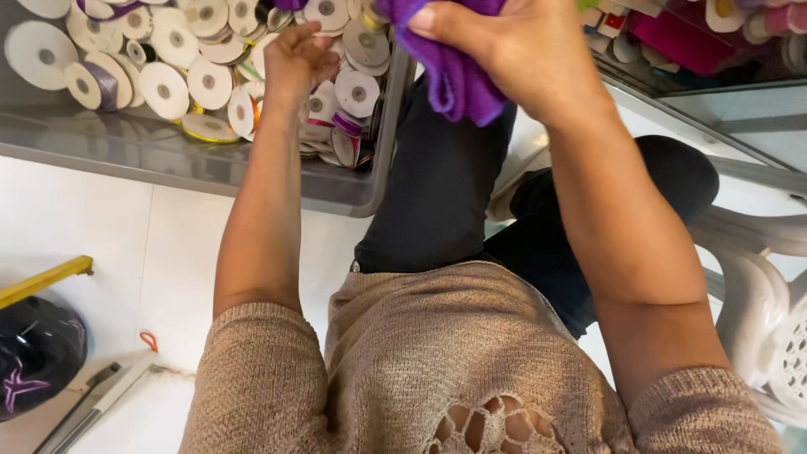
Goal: The person sits on the floor and wipes white spools with a purple cloth. They pick spools from a plastic bin, wipe them, and place them into a glass cabinet.
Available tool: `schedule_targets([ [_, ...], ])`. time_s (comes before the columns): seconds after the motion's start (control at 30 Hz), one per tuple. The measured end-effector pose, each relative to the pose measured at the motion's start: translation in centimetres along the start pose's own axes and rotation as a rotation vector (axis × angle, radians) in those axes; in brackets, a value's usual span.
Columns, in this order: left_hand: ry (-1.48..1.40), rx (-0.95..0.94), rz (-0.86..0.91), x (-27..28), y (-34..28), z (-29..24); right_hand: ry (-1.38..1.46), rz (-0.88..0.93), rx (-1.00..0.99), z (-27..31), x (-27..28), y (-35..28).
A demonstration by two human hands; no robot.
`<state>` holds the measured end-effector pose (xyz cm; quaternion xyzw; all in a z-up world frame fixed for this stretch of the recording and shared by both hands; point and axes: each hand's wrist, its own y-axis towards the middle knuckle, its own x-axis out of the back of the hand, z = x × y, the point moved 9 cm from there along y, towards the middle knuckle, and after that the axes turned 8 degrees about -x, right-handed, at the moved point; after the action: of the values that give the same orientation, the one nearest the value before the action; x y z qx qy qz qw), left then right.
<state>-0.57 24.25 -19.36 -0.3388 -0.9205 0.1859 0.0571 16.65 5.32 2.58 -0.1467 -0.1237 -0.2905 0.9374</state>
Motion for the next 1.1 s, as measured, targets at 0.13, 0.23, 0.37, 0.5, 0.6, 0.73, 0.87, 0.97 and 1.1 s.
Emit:
schedule_targets([
  [0.13, -0.094, 0.225, -0.218, 3.4, -0.2, 6.3, 0.036, 0.058, 0.047, 0.0, -3.8, 2.1],
  [0.23, -0.058, 0.287, -0.297, 5.4, -0.2, 9.1, 0.142, 0.026, -0.007, -2.3, -5.9, 3.9],
  [0.37, 0.503, 0.164, -0.238, 8.5, 1.7, 10.6, 0.226, 0.002, -0.104, -5.0, -7.9, 5.8],
  [0.5, 0.854, -0.053, -0.051, 8.0, 3.0, 9.9, 0.302, 0.054, -0.161, -6.3, -9.6, 6.6],
  [0.6, 1.090, 0.094, 0.350, 5.7, 2.6, 12.8, 0.397, 0.049, -0.163, -7.3, -9.8, 7.2],
  [0.73, 1.389, 0.131, 0.631, 4.5, 1.5, 15.6, 0.370, 0.067, -0.164, -6.7, -9.7, 7.3],
  [0.87, 1.438, 0.319, 0.625, 5.7, 0.7, 16.7, 0.454, 0.100, -0.193, -7.3, -10.1, 7.2],
  [0.97, 1.537, 0.168, 0.603, 6.0, 1.8, 14.9, 0.413, 0.081, -0.150, -6.9, -9.3, 7.1],
  [1.1, 1.373, 0.150, 0.420, 8.2, 1.8, 10.7, 0.447, 0.064, -0.094, -7.2, -8.9, 7.3],
])
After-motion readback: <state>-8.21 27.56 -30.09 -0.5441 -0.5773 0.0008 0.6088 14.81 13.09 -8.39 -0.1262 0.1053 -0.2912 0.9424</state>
